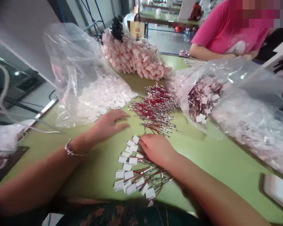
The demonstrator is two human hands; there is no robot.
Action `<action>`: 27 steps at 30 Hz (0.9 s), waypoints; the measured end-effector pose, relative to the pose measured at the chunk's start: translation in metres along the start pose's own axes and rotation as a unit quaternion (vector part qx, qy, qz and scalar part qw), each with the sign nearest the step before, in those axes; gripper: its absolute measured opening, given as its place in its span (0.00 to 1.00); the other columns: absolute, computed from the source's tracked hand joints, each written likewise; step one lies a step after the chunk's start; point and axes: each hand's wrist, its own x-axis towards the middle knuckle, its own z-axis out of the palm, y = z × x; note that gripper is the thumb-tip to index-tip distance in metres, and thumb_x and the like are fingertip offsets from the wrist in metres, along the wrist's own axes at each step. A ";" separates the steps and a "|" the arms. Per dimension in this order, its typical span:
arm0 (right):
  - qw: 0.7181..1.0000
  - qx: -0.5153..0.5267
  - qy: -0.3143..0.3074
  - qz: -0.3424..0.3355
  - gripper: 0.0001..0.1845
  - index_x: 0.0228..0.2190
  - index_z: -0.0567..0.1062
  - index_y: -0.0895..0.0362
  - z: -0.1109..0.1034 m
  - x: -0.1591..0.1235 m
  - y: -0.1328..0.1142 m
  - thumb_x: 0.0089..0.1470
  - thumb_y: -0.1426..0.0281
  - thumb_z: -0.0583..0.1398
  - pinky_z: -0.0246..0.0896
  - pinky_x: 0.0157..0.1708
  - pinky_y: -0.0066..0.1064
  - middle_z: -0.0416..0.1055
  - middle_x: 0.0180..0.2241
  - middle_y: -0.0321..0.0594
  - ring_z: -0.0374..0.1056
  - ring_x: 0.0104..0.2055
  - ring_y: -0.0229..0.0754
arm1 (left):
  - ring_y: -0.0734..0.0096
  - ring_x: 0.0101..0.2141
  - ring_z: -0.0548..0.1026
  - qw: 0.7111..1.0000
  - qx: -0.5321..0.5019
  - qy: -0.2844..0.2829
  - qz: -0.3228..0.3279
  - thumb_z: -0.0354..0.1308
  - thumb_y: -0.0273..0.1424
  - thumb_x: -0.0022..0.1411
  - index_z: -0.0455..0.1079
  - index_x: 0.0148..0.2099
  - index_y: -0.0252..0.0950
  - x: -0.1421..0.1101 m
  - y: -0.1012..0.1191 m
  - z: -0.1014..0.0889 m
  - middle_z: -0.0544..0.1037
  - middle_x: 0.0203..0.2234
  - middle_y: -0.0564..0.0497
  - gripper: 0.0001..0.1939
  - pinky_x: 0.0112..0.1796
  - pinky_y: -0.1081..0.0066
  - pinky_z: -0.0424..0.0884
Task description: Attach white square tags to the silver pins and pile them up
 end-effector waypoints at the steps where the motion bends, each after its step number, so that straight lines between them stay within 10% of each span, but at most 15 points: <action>1: 0.999 0.022 -0.028 -0.038 0.13 0.26 0.70 0.58 0.001 -0.002 -0.003 0.61 0.69 0.52 0.48 0.29 0.29 0.69 0.25 0.37 0.60 0.27 0.35 | 0.57 0.42 0.71 0.998 0.054 0.015 -0.027 0.51 0.41 0.64 0.72 0.49 0.35 0.003 -0.009 -0.003 0.74 0.40 0.43 0.18 0.44 0.62 0.68; 6: 0.993 0.064 -0.028 -0.099 0.17 0.23 0.70 0.57 -0.004 -0.003 -0.002 0.62 0.68 0.51 0.50 0.29 0.28 0.69 0.24 0.35 0.61 0.26 0.34 | 0.50 0.43 0.69 0.978 0.201 0.005 -0.060 0.46 0.29 0.65 0.71 0.49 0.30 0.014 -0.040 -0.006 0.72 0.38 0.37 0.17 0.45 0.57 0.66; 13: 0.973 -0.118 0.175 0.091 0.12 0.32 0.75 0.56 -0.011 0.016 0.046 0.60 0.66 0.53 0.48 0.27 0.31 0.71 0.35 0.42 0.64 0.33 0.42 | 0.51 0.42 0.72 0.980 0.182 0.011 -0.085 0.44 0.27 0.64 0.72 0.49 0.33 0.011 -0.042 -0.006 0.73 0.40 0.38 0.17 0.42 0.58 0.68; 19: 0.976 -0.052 0.209 0.029 0.13 0.30 0.77 0.54 -0.006 0.019 0.059 0.60 0.68 0.54 0.54 0.30 0.31 0.71 0.34 0.40 0.66 0.33 0.40 | 0.60 0.38 0.75 0.979 -0.082 0.105 -0.155 0.53 0.31 0.61 0.73 0.46 0.35 0.006 -0.020 -0.009 0.77 0.38 0.44 0.13 0.41 0.63 0.69; 27: 0.965 0.044 0.252 -0.055 0.05 0.30 0.75 0.55 -0.008 0.009 0.031 0.56 0.70 0.58 0.58 0.30 0.29 0.74 0.27 0.36 0.66 0.27 0.38 | 0.76 0.26 0.72 0.741 -0.614 -0.069 -0.263 0.64 0.30 0.54 0.73 0.47 0.31 -0.009 0.017 0.014 0.76 0.26 0.50 0.17 0.30 0.74 0.67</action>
